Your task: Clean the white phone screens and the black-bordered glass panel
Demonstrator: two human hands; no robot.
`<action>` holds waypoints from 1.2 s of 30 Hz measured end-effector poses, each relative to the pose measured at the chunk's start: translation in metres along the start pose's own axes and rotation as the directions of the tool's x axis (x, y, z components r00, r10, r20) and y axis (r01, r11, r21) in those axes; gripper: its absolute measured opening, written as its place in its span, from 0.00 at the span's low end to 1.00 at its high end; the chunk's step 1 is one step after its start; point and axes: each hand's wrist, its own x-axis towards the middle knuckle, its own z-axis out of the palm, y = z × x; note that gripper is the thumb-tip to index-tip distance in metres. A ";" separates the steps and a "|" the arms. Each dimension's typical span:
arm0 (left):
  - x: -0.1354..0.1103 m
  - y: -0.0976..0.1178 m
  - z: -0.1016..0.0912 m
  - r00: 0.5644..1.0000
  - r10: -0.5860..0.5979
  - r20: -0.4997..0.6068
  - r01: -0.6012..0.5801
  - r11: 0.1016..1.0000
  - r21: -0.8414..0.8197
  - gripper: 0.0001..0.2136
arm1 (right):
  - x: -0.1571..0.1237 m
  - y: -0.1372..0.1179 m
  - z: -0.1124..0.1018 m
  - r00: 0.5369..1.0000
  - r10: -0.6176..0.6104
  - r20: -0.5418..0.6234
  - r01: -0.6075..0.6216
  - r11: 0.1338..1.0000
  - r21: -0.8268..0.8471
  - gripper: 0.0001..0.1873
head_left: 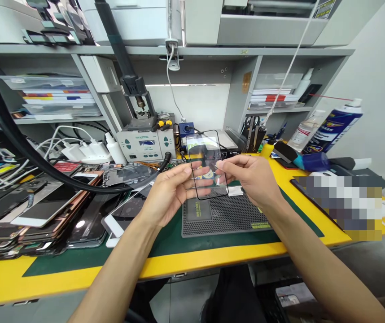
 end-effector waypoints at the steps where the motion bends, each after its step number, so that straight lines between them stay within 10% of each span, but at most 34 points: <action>1: 0.000 0.000 0.000 1.000 0.000 0.000 0.000 1.000 0.002 0.12 | 0.000 0.001 -0.001 1.000 -0.001 0.002 0.001 1.000 -0.002 0.13; 36: -0.008 0.002 0.003 0.994 0.094 0.060 -0.097 0.994 0.048 0.12 | -0.008 -0.013 0.000 0.999 -0.049 0.014 0.050 0.993 -0.104 0.15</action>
